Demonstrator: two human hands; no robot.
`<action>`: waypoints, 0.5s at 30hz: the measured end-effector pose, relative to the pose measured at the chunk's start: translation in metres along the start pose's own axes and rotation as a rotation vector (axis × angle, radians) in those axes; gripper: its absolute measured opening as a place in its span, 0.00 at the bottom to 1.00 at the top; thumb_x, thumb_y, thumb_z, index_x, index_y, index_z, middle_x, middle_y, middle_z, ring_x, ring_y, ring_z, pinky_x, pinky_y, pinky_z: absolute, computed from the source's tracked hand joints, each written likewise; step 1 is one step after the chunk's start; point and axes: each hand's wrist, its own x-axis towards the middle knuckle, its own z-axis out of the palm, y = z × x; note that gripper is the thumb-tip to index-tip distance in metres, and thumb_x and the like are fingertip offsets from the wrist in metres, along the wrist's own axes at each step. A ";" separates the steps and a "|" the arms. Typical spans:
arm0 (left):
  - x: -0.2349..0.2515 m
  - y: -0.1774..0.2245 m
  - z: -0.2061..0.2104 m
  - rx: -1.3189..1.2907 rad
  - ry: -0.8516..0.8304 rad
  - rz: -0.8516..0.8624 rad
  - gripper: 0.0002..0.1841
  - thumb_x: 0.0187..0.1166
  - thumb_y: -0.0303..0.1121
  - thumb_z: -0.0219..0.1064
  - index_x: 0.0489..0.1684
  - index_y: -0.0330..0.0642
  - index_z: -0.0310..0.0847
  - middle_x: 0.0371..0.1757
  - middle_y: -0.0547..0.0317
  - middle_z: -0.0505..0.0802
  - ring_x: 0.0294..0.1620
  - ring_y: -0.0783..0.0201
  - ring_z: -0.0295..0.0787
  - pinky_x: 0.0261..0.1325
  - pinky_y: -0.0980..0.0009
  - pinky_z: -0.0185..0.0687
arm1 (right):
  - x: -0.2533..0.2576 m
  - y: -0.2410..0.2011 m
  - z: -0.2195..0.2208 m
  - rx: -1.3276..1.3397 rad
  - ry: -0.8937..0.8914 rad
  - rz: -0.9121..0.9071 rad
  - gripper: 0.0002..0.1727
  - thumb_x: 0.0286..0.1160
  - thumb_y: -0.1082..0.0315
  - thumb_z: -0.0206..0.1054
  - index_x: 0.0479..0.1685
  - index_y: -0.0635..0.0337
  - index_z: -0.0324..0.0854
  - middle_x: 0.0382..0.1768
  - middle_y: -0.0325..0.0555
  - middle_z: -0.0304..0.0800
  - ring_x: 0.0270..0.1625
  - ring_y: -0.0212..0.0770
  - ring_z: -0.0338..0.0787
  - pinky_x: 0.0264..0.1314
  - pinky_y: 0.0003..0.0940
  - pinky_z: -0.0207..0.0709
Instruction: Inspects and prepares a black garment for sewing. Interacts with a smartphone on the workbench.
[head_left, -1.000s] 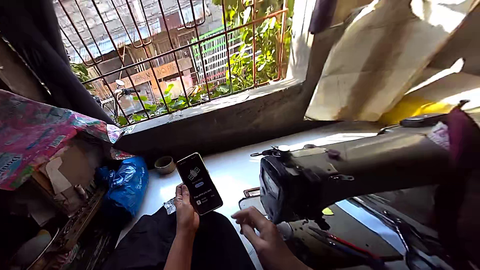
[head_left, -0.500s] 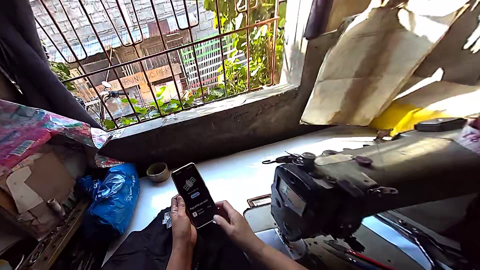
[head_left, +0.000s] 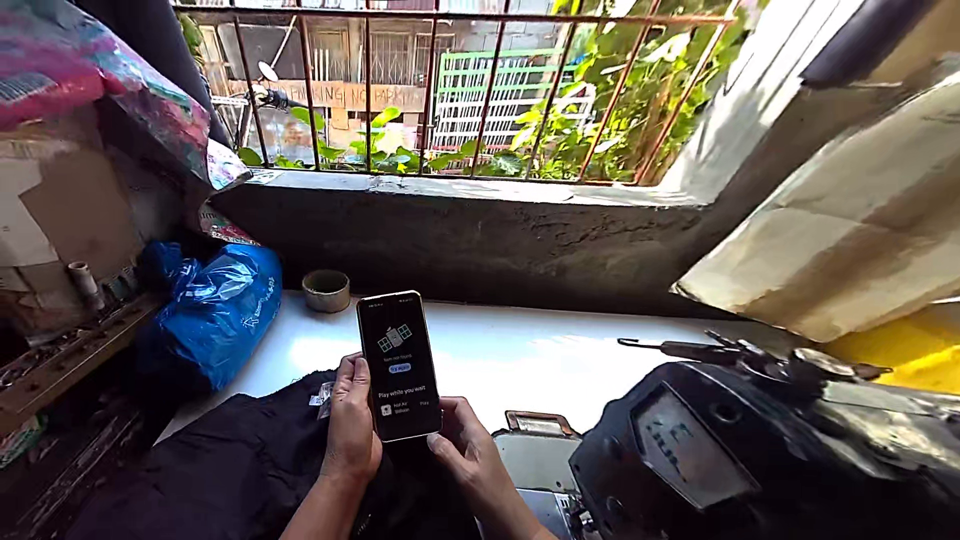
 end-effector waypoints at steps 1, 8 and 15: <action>0.000 0.000 0.000 -0.003 -0.001 0.000 0.17 0.97 0.37 0.38 0.60 0.44 0.74 0.46 0.55 0.93 0.47 0.63 0.95 0.53 0.63 0.92 | 0.000 0.000 0.001 0.004 0.005 0.005 0.22 0.71 0.68 0.60 0.64 0.68 0.75 0.44 0.41 0.89 0.43 0.24 0.88 0.46 0.21 0.81; -0.003 0.000 0.000 0.013 -0.012 0.014 0.16 0.97 0.37 0.39 0.58 0.45 0.75 0.46 0.56 0.94 0.47 0.64 0.95 0.53 0.64 0.92 | 0.000 -0.001 0.006 0.012 0.050 0.051 0.16 0.75 0.69 0.60 0.60 0.65 0.77 0.41 0.40 0.90 0.42 0.23 0.89 0.47 0.20 0.82; -0.002 -0.001 0.001 0.007 -0.003 0.003 0.16 0.97 0.36 0.40 0.58 0.44 0.76 0.45 0.54 0.94 0.47 0.63 0.95 0.53 0.63 0.92 | 0.000 -0.002 0.004 0.033 0.046 0.029 0.15 0.75 0.68 0.60 0.58 0.65 0.77 0.41 0.39 0.91 0.42 0.23 0.90 0.47 0.19 0.82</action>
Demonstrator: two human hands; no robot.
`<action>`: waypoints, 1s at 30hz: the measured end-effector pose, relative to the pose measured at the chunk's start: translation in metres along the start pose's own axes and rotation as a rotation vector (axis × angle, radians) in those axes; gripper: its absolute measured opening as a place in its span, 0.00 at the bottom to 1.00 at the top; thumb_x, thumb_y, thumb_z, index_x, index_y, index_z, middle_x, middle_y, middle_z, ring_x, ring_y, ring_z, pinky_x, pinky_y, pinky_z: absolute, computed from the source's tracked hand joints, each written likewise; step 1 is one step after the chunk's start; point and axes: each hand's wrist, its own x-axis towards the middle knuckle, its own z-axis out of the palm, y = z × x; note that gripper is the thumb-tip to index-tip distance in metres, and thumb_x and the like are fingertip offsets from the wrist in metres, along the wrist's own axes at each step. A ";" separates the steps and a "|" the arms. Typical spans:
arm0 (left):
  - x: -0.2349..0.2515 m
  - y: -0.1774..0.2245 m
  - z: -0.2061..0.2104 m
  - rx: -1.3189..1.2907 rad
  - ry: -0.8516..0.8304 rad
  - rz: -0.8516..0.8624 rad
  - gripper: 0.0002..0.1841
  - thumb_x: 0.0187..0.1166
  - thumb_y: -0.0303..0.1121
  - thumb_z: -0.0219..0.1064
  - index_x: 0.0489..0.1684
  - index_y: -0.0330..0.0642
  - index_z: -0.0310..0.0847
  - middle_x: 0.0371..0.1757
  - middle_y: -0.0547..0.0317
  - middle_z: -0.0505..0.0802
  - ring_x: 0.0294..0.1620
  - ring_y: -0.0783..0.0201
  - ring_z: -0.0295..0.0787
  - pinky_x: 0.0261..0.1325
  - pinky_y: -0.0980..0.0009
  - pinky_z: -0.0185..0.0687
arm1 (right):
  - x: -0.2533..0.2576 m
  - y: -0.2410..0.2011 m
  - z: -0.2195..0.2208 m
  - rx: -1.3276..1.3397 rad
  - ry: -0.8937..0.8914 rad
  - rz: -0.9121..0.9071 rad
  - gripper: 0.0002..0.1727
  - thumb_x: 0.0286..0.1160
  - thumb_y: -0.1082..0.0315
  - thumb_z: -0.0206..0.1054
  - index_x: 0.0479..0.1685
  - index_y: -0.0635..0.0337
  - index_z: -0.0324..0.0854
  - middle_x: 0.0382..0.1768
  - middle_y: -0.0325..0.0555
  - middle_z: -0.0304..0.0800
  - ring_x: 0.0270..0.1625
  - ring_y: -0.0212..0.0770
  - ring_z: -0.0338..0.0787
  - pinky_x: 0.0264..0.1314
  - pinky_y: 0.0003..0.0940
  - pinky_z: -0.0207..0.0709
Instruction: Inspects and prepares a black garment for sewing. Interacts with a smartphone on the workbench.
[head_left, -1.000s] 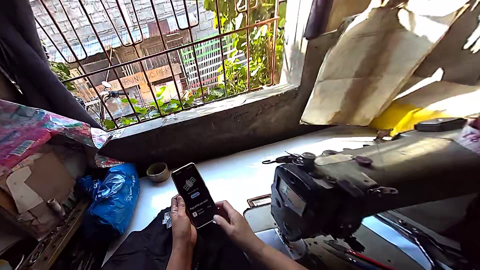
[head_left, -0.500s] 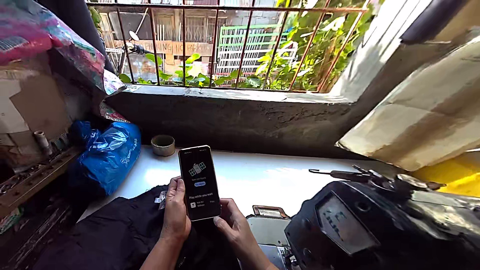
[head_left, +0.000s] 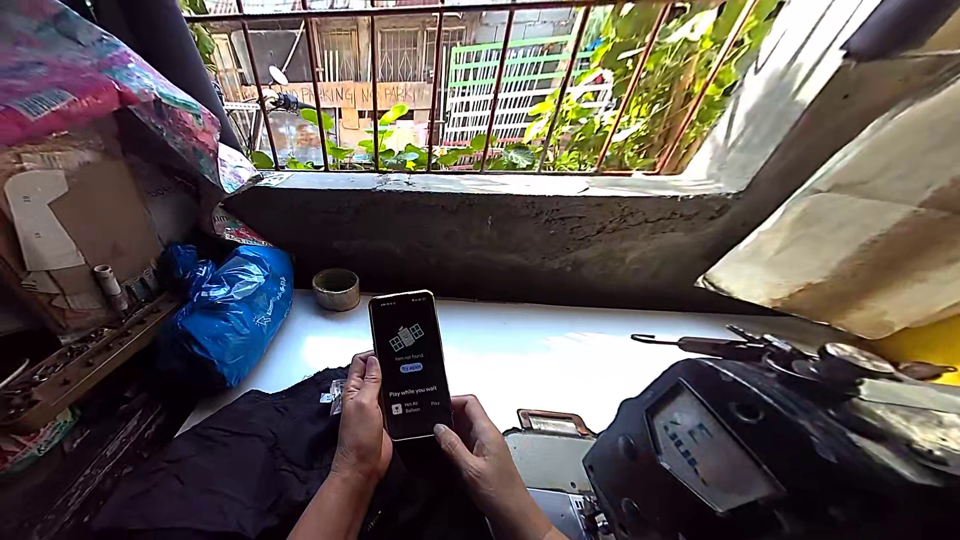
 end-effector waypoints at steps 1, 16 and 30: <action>0.000 0.000 0.000 0.006 -0.002 -0.005 0.16 0.97 0.37 0.39 0.59 0.44 0.75 0.46 0.54 0.93 0.48 0.63 0.95 0.54 0.63 0.92 | 0.000 0.000 0.000 -0.007 -0.003 -0.004 0.16 0.75 0.68 0.61 0.58 0.65 0.77 0.40 0.39 0.91 0.42 0.23 0.90 0.47 0.19 0.82; 0.000 0.000 0.000 0.028 -0.004 0.012 0.18 0.96 0.35 0.39 0.59 0.40 0.77 0.48 0.52 0.93 0.50 0.61 0.94 0.56 0.63 0.91 | -0.002 0.001 -0.001 -0.029 -0.016 0.014 0.20 0.72 0.65 0.62 0.61 0.65 0.75 0.44 0.39 0.91 0.45 0.24 0.90 0.48 0.21 0.83; 0.001 -0.001 -0.002 0.051 0.009 0.017 0.18 0.96 0.35 0.39 0.61 0.40 0.75 0.49 0.50 0.92 0.53 0.60 0.93 0.58 0.62 0.90 | -0.003 0.001 -0.001 -0.065 -0.023 0.033 0.21 0.70 0.63 0.63 0.61 0.64 0.77 0.42 0.39 0.91 0.42 0.25 0.89 0.45 0.24 0.82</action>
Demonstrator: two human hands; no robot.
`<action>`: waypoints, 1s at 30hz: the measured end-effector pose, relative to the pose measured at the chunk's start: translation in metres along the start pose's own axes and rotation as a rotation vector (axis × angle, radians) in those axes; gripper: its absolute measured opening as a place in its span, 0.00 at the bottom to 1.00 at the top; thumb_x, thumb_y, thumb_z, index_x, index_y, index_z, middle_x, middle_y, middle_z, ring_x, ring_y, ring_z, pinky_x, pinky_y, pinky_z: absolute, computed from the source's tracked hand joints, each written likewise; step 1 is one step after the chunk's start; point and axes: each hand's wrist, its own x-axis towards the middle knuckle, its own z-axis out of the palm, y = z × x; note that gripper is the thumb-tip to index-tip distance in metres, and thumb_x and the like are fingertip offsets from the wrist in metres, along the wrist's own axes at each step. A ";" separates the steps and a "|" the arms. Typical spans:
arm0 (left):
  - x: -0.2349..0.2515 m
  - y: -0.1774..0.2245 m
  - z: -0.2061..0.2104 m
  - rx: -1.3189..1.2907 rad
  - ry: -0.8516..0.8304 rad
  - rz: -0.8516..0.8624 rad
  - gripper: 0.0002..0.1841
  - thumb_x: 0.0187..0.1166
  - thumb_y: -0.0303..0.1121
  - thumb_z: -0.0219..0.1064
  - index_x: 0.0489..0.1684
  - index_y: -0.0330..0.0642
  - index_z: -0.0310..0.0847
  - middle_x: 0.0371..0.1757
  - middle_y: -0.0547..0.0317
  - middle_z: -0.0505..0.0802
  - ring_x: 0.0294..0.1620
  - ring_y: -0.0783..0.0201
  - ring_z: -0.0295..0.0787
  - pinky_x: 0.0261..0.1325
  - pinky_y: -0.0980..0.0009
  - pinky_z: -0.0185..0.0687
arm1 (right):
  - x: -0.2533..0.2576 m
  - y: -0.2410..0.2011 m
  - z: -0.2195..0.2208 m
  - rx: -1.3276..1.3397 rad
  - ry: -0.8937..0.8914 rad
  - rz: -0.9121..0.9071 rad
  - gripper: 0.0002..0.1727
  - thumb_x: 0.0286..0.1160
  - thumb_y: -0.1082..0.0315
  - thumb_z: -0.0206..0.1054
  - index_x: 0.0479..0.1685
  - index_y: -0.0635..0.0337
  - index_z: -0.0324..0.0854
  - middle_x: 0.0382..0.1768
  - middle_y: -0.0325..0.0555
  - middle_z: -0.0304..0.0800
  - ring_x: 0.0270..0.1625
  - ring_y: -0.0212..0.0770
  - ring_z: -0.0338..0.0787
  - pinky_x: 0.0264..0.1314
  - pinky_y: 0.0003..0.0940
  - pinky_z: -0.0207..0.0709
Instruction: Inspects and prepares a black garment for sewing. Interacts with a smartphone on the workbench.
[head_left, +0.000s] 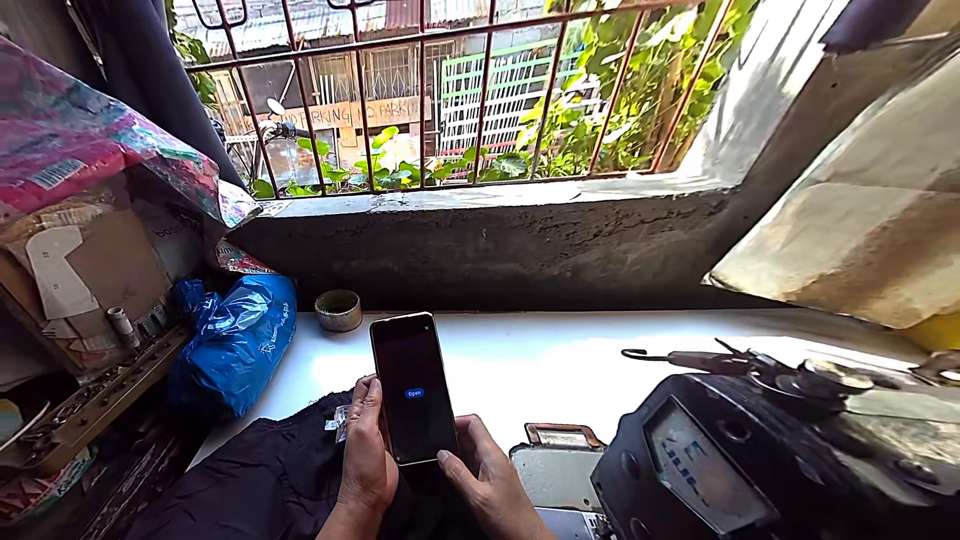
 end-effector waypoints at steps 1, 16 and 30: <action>0.000 0.000 0.000 0.001 -0.003 0.001 0.18 0.96 0.35 0.39 0.61 0.40 0.75 0.49 0.50 0.92 0.53 0.60 0.93 0.58 0.62 0.90 | 0.000 0.000 0.000 0.000 -0.002 -0.007 0.21 0.71 0.63 0.62 0.61 0.64 0.77 0.42 0.39 0.91 0.41 0.25 0.89 0.45 0.24 0.82; 0.004 -0.009 0.001 -0.002 -0.067 0.047 0.17 0.95 0.30 0.40 0.60 0.32 0.75 0.46 0.50 0.92 0.47 0.64 0.94 0.53 0.66 0.92 | 0.033 -0.040 -0.020 -0.113 0.281 -0.179 0.22 0.81 0.65 0.57 0.67 0.72 0.78 0.53 0.55 0.87 0.50 0.37 0.88 0.53 0.31 0.81; 0.007 -0.016 0.000 -0.023 -0.105 0.142 0.17 0.92 0.30 0.41 0.50 0.32 0.78 0.39 0.56 0.91 0.42 0.68 0.92 0.51 0.70 0.90 | 0.082 -0.084 0.006 0.015 0.360 -0.065 0.11 0.86 0.72 0.59 0.56 0.70 0.80 0.40 0.50 0.89 0.38 0.35 0.88 0.45 0.30 0.82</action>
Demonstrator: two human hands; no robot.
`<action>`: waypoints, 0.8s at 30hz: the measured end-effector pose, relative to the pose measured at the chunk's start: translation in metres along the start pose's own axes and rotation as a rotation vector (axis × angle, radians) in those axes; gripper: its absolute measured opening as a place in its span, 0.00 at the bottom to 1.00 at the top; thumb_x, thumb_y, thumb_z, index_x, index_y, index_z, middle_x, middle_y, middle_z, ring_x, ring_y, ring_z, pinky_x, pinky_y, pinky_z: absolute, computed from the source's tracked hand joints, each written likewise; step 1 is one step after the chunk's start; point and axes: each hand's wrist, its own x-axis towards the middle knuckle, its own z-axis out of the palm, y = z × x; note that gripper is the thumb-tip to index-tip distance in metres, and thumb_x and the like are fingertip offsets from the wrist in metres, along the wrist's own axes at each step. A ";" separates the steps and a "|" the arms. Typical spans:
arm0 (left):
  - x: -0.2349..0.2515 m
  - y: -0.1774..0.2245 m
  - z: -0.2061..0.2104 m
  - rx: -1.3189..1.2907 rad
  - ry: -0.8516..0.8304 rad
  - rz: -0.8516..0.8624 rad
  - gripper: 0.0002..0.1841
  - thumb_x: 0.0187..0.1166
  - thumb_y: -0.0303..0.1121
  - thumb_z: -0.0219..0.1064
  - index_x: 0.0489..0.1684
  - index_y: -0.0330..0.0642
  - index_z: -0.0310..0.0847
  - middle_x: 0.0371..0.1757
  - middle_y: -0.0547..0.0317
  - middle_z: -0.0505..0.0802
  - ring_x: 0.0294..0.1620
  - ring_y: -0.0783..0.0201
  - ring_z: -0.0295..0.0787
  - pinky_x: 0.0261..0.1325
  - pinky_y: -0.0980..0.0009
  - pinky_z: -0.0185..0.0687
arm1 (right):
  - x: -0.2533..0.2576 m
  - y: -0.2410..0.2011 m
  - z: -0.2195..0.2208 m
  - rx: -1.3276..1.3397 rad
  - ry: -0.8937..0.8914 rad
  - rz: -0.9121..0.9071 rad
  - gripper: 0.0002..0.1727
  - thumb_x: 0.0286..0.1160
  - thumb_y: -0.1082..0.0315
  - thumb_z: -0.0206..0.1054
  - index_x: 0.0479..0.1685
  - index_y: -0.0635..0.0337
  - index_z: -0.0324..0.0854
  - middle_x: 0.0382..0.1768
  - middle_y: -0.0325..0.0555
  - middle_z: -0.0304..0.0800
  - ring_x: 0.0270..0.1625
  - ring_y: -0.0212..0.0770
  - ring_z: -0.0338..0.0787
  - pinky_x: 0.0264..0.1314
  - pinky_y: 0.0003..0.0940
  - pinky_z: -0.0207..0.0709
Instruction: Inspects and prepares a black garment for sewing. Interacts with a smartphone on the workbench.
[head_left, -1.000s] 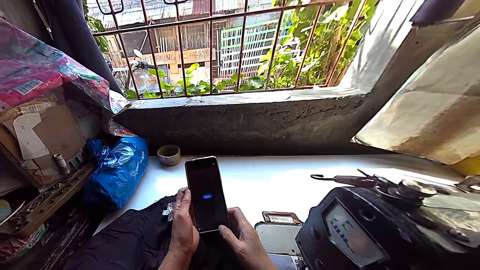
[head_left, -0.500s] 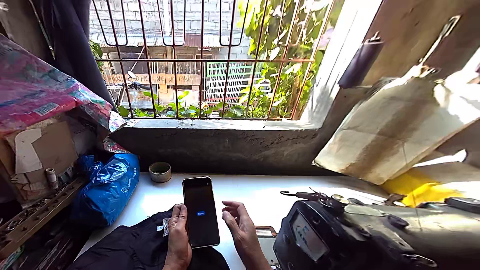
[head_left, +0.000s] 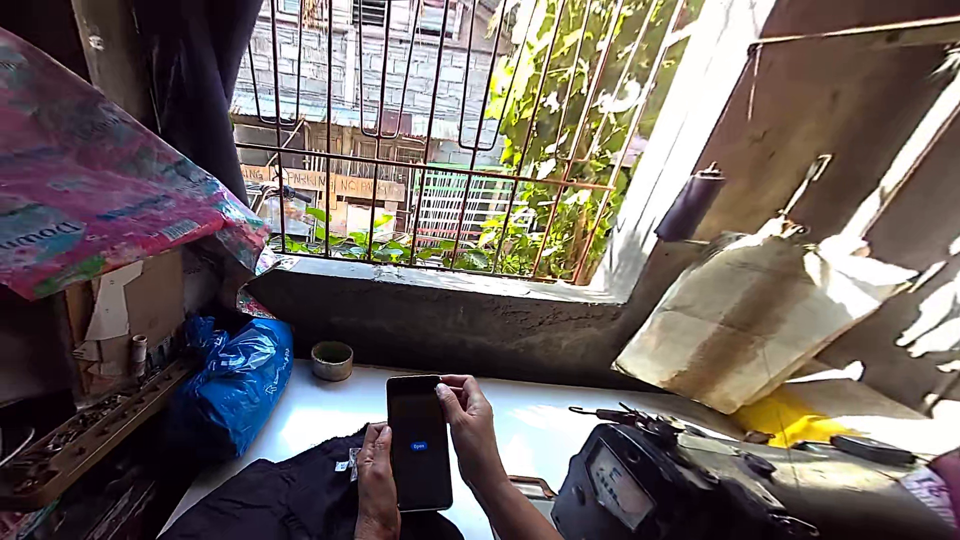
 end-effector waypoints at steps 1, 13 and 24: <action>0.000 0.000 0.000 -0.001 -0.002 0.002 0.17 0.91 0.30 0.41 0.49 0.32 0.78 0.39 0.56 0.91 0.41 0.68 0.92 0.50 0.70 0.90 | 0.000 0.000 0.001 -0.004 0.013 -0.005 0.11 0.85 0.73 0.60 0.56 0.71 0.80 0.39 0.49 0.89 0.37 0.34 0.88 0.44 0.29 0.81; -0.002 0.000 -0.001 0.008 -0.015 -0.007 0.16 0.92 0.29 0.42 0.49 0.33 0.78 0.39 0.55 0.90 0.42 0.68 0.90 0.52 0.70 0.88 | -0.008 0.013 -0.003 0.057 0.039 -0.024 0.10 0.86 0.73 0.58 0.55 0.69 0.80 0.37 0.48 0.89 0.36 0.34 0.89 0.42 0.28 0.83; -0.002 0.008 0.002 0.061 0.056 -0.097 0.17 0.94 0.32 0.43 0.53 0.34 0.79 0.42 0.51 0.91 0.47 0.64 0.90 0.56 0.67 0.86 | -0.065 0.081 -0.029 0.072 -0.148 0.008 0.17 0.89 0.65 0.47 0.49 0.64 0.82 0.33 0.36 0.88 0.37 0.24 0.89 0.44 0.22 0.84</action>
